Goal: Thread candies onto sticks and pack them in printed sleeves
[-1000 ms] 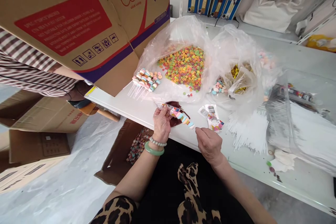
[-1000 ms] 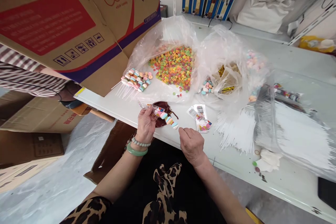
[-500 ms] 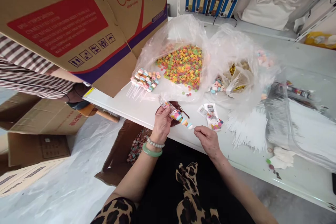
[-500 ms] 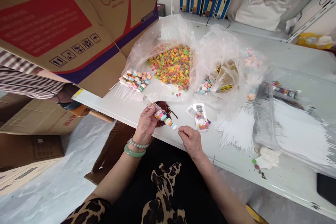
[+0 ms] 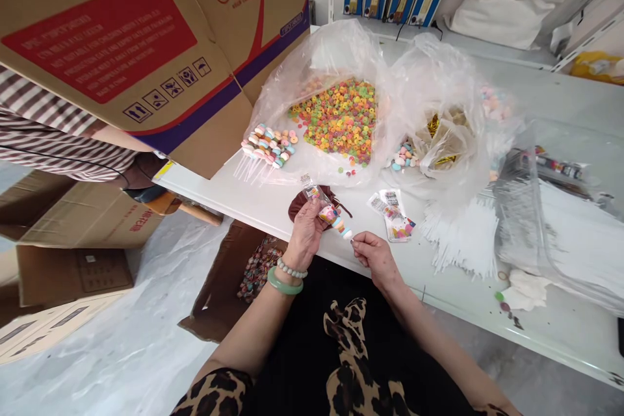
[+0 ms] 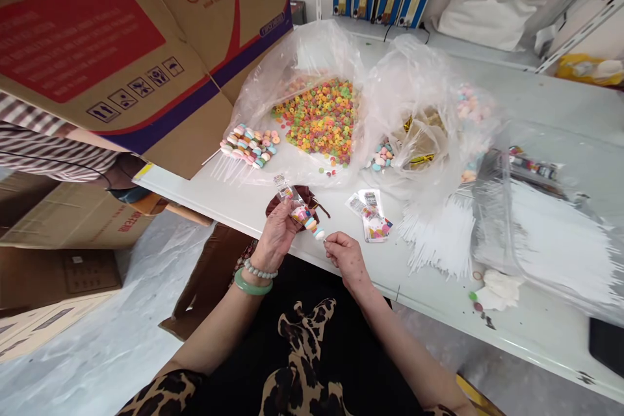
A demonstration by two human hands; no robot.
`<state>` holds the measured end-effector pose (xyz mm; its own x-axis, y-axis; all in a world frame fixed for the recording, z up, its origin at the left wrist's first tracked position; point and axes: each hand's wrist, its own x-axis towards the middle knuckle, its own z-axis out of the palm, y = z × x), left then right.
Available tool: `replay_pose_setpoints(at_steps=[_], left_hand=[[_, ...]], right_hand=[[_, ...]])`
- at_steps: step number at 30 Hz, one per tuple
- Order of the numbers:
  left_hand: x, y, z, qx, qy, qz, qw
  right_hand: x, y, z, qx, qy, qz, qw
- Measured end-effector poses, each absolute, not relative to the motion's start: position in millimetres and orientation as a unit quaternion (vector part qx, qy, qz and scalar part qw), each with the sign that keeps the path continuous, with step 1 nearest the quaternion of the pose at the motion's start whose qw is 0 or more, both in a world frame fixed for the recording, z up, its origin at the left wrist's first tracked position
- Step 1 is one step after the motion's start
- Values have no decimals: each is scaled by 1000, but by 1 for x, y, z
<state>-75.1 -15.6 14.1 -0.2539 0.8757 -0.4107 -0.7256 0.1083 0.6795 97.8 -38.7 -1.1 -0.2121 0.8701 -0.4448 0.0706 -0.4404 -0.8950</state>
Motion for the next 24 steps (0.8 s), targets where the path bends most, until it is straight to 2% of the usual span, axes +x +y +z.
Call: replay_pose_setpoints(at_steps=[6,8,10,12,15,18,21,24], left_hand=[[-76,-15,9,84,467,626,619],[-71,-17,8,85,458,626,626],[-65,-18,8,89,441,630,633],[-61,-20,9,95,427,638,634],[-61,-19,9,104,425,632,640],[-69,-17,6,107,461,613,633],[-75,-14,3,129,490,607,612],[-72,-15,1,144,496,611,600]], right_hand=[[105,-47,-4,-552,-719,266,328],[102,-48,-3,-534,-756,194,324],[99,-47,-3,-529,-762,187,324],[94,-44,-5,-539,-726,262,337],[92,-36,-10,-551,-566,506,345],[94,-28,-13,-502,-364,724,302],[100,-22,-11,-435,-258,824,257],[102,-21,-8,-395,-226,855,247]])
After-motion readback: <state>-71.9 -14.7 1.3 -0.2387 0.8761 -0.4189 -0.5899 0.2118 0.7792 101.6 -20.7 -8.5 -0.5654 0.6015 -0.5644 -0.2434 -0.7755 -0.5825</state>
